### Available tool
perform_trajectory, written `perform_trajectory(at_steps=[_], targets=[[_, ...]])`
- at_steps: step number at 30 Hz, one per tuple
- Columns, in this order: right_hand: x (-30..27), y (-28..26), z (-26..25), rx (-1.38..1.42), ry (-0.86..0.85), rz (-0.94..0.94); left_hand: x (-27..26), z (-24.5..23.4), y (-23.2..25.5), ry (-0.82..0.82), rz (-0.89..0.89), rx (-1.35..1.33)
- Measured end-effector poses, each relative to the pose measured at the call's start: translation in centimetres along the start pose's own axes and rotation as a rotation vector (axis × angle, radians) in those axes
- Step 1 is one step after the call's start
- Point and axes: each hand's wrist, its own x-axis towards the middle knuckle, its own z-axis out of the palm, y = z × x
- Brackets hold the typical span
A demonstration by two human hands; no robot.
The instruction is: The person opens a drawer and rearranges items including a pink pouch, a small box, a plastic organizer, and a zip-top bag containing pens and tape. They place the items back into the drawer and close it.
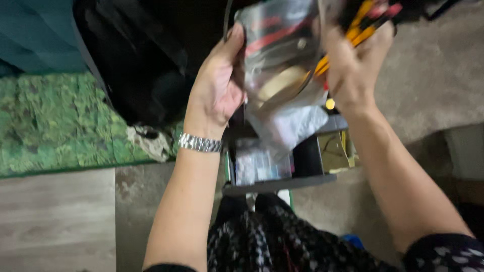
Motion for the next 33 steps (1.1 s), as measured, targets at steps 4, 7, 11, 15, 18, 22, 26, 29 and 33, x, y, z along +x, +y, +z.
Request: perform_trajectory(at_steps=[4,7,11,15,18,22,26,29,33], targets=[[-2.1,1.7,-3.4,0.078,0.406,0.271,-0.5,0.8,-1.3,-0.058,0.010,0.010],[-4.2,1.1,-5.2,0.186,0.456,0.305,-0.9,2.4,-2.2,-0.070,-0.015,0.091],[-5.2,-0.4,-6.9,0.189,0.291,0.185,-2.4,5.5,-2.8,-0.083,0.046,0.243],[-5.2,-1.3,-9.6,0.338,0.362,0.316,-5.7,8.4,-3.0,-0.058,0.091,0.329],[-5.8,-1.7,-13.2,0.401,0.252,0.395,-8.0,8.9,-2.1,-0.030,0.103,0.490],[-6.2,-2.8,-19.2,0.872,-0.180,0.654,-12.5,7.3,-1.4,0.094,-0.138,0.562],[-9.9,-3.6,-22.1,-0.577,0.106,1.173,-15.4,3.1,-5.1,0.315,-0.362,0.791],[-14.6,0.4,-19.6,-0.591,0.087,0.912,-15.5,-0.6,-8.0,0.270,-0.119,1.278],[-19.2,6.2,-15.4,-0.279,-0.064,0.724,-15.1,-3.6,-9.9,0.293,0.032,1.651]])
